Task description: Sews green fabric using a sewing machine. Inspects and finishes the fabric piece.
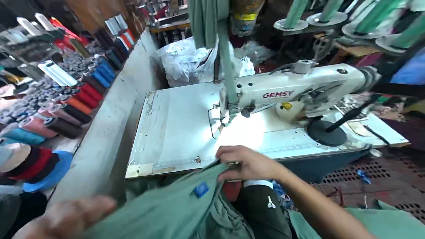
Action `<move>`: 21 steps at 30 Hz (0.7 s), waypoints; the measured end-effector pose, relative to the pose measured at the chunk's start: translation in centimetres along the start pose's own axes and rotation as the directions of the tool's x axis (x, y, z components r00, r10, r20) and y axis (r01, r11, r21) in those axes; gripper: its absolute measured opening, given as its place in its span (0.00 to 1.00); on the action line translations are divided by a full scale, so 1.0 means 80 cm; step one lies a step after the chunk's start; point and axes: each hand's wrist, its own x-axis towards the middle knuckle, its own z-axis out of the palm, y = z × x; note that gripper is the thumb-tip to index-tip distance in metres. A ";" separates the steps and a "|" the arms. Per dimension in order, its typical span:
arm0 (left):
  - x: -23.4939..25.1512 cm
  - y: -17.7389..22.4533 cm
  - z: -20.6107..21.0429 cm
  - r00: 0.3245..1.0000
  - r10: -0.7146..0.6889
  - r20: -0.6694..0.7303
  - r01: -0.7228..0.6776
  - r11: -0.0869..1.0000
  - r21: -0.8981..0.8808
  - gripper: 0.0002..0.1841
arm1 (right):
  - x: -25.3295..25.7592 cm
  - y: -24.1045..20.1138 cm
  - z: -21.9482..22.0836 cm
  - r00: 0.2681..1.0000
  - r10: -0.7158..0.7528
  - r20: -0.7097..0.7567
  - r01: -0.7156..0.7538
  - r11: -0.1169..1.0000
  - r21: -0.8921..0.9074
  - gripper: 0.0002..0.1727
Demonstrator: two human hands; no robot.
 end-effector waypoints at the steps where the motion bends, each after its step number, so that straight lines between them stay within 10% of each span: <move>1: 0.017 -0.025 0.001 0.995 0.034 0.096 -0.026 0.996 -0.081 0.22 | -0.022 -0.002 -0.023 0.992 0.014 -0.128 -0.015 1.000 -0.003 0.22; 8: 0.161 -0.098 0.193 0.954 0.221 0.205 -0.059 0.804 -0.592 0.17 | -0.217 -0.123 -0.079 0.834 0.171 -0.525 -0.265 0.958 -0.110 0.19; 12: 0.200 -0.145 0.373 0.807 0.189 0.559 -0.053 0.967 -0.250 0.12 | -0.353 -0.187 -0.129 0.483 0.410 -0.774 -0.850 0.432 -0.301 0.09; 15: 0.168 -0.162 0.506 0.711 0.003 0.703 -0.262 0.929 0.260 0.14 | -0.463 -0.276 -0.136 0.144 0.097 -0.985 -0.985 -0.078 -0.152 0.21; 18: 0.125 -0.228 0.588 0.705 -0.066 0.706 -0.175 0.948 0.264 0.05 | -0.559 -0.343 -0.097 0.123 -0.027 -0.992 -0.992 0.012 -0.124 0.21; 21: 0.058 -0.325 0.634 0.626 -0.234 0.744 0.040 0.962 0.269 0.05 | -0.591 -0.357 -0.032 0.051 0.364 -0.930 -0.997 -0.028 -0.066 0.17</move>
